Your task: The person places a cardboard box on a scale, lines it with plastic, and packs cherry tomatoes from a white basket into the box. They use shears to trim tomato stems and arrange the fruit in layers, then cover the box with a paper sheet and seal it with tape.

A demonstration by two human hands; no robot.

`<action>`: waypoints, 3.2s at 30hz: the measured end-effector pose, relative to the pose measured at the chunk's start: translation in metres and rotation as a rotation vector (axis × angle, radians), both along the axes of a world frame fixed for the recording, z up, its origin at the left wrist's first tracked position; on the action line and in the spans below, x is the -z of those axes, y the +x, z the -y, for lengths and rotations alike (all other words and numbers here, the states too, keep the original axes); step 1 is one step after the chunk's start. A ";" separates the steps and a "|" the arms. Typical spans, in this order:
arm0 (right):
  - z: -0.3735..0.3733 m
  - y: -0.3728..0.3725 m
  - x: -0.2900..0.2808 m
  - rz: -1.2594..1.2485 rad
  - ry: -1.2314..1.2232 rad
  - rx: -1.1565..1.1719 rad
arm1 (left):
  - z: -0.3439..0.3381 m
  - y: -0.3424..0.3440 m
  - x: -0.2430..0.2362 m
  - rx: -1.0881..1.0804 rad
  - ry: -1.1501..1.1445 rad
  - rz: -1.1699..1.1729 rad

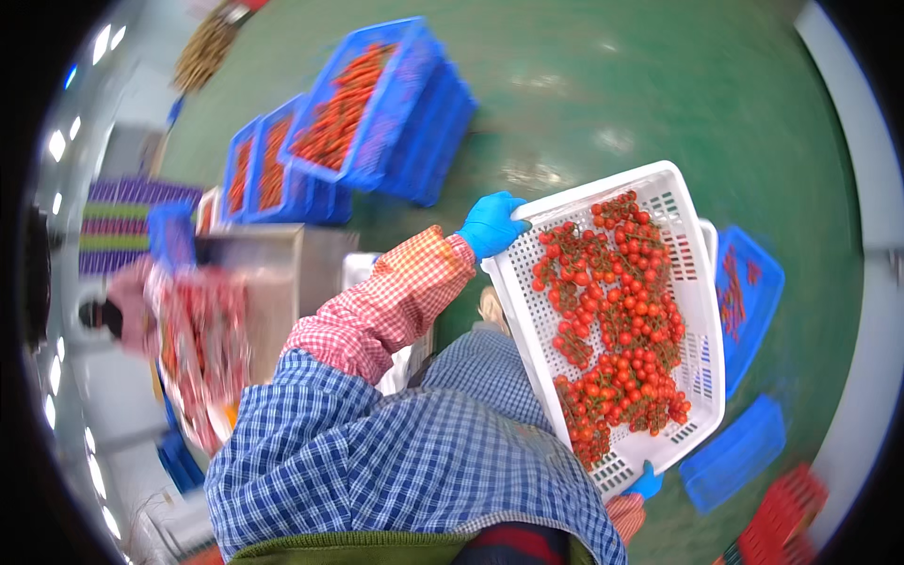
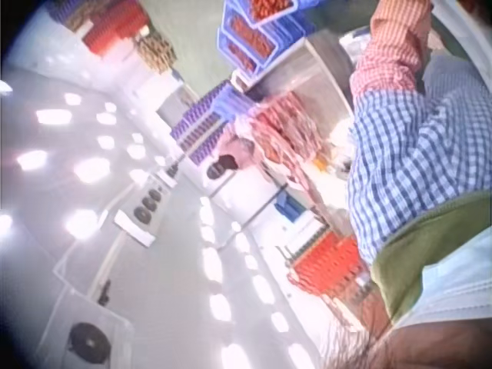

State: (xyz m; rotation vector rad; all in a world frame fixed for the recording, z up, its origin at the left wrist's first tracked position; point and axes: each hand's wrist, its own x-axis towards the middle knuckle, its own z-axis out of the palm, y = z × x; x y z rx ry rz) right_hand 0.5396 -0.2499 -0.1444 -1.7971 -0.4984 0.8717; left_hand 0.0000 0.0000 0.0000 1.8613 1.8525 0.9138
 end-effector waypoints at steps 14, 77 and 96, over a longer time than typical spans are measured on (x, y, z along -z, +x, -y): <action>-0.066 0.022 -0.107 0.344 0.093 -0.182 | 0.124 -0.058 -0.048 -0.267 0.050 0.575; -0.344 -0.427 -0.165 1.709 1.217 -1.677 | 0.418 -0.015 0.190 -1.814 -0.217 0.001; -0.443 -0.381 -0.280 1.563 1.643 -1.420 | 0.478 -0.027 0.061 -1.774 0.020 -0.499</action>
